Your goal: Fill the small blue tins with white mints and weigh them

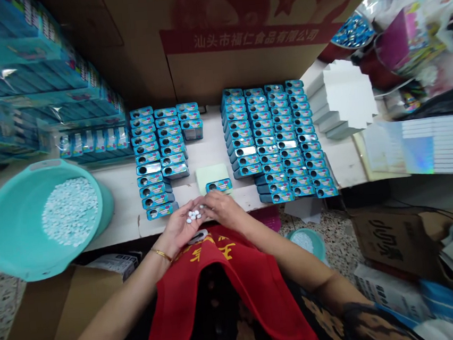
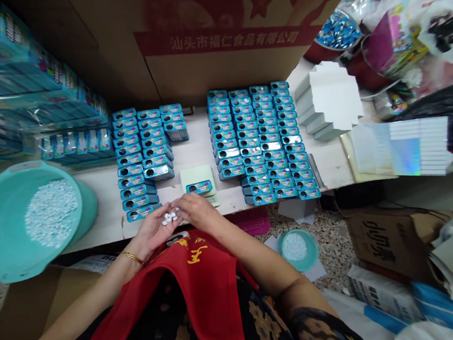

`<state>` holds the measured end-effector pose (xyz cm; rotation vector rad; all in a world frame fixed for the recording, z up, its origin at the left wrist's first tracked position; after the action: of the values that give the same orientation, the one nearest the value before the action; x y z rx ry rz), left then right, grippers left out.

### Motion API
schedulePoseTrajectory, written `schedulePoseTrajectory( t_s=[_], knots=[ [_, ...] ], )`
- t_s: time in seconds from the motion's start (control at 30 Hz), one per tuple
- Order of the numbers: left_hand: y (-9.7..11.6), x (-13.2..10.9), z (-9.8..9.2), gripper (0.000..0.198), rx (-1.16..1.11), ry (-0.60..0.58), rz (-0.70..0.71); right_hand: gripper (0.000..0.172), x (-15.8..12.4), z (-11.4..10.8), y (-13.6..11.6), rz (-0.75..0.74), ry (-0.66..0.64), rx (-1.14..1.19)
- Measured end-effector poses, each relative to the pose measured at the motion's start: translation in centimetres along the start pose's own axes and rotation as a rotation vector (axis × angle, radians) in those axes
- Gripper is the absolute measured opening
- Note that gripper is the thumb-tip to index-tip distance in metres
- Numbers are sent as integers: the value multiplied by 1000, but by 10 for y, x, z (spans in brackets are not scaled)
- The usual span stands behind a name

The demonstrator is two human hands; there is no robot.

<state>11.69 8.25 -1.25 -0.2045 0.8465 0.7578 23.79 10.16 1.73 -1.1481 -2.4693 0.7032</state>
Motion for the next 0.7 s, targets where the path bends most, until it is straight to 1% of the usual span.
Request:
schedulePoseTrajectory(
  t_s=[0.07, 0.13, 0.2, 0.27, 0.37, 0.47, 0.53, 0.6, 0.7],
  knots=[
    [4, 0, 0, 26, 12, 19, 1, 16, 3, -5, 16, 86, 52, -31],
    [7, -2, -1, 27, 16, 38, -4, 17, 5, -7, 29, 162, 74, -66],
    [11, -4, -4, 27, 5, 51, 5, 19, 5, -9, 38, 196, 113, -50],
    [14, -8, -10, 27, -12, 64, 21, 21, 1, -13, 44, 194, 198, 9],
    [22, -16, -24, 26, -43, 100, 61, 21, -13, -26, 53, 204, 352, 83],
    [33, -28, -44, 27, -87, 169, 128, 21, -31, -38, 67, 281, 438, 108],
    [41, -35, -57, 29, -115, 205, 172, 20, -39, -42, 74, 319, 441, 100],
    [47, -41, -67, 31, -135, 227, 198, 23, -43, -42, 79, 323, 406, 65],
    [53, -46, -75, 33, -155, 254, 220, 40, -40, -36, 81, 303, 314, 8]
  ],
)
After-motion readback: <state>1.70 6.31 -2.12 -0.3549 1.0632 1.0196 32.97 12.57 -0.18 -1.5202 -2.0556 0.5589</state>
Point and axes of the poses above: each hand's wrist, its own x-axis towards the middle knuckle, its own z-axis out of the palm, y = z × x, the point moved 4 cm from there along x, towards the middle knuckle, and after that the axes turned 3 degrees about -z, right-handed, at the moved point
